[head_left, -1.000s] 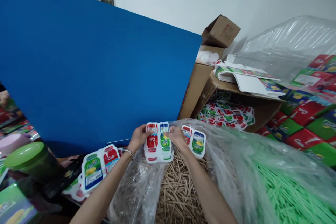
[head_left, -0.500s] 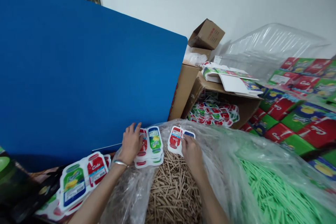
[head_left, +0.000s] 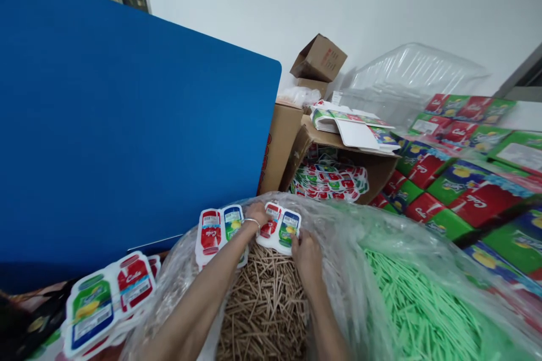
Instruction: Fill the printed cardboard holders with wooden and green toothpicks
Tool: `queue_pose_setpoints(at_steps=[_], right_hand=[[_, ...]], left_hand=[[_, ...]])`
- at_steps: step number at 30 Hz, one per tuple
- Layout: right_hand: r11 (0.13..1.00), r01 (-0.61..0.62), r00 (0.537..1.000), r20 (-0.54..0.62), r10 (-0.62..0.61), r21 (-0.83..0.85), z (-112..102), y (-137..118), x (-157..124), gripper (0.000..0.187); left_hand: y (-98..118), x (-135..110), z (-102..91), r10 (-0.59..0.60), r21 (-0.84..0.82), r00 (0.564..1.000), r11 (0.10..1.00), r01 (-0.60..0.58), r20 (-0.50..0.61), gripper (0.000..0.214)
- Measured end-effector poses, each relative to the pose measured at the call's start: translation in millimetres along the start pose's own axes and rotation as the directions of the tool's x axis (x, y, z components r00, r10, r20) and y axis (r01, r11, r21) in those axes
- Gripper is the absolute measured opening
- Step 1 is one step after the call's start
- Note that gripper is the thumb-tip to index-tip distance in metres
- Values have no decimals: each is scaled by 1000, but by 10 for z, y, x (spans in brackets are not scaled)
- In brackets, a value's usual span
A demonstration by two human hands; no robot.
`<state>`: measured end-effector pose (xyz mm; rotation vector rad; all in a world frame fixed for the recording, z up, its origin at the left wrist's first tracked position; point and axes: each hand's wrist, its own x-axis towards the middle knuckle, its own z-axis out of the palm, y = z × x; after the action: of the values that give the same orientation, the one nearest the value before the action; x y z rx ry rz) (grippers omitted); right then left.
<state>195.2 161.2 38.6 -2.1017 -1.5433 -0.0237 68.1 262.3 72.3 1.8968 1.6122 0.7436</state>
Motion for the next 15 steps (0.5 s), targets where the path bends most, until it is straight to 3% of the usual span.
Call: queue_pose_setpoints(at_steps=[3, 7, 11, 15], right_hand=[[999, 5, 1000, -20, -4, 53, 24, 28, -3, 22], [990, 6, 999, -54, 2, 143, 51, 52, 0, 25], [967, 8, 995, -94, 17, 255, 81, 94, 7, 29], [911, 32, 986, -164, 40, 411, 86, 105, 8, 41]], left_hand=[[-30, 53, -49, -53, 143, 998, 989, 46, 40, 14], [25, 22, -82, -25, 244, 999, 970, 18, 26, 21], [102, -58, -142, 93, 244, 996, 966, -88, -9, 26], [180, -240, -305, 272, 150, 960, 954, -260, -65, 18]])
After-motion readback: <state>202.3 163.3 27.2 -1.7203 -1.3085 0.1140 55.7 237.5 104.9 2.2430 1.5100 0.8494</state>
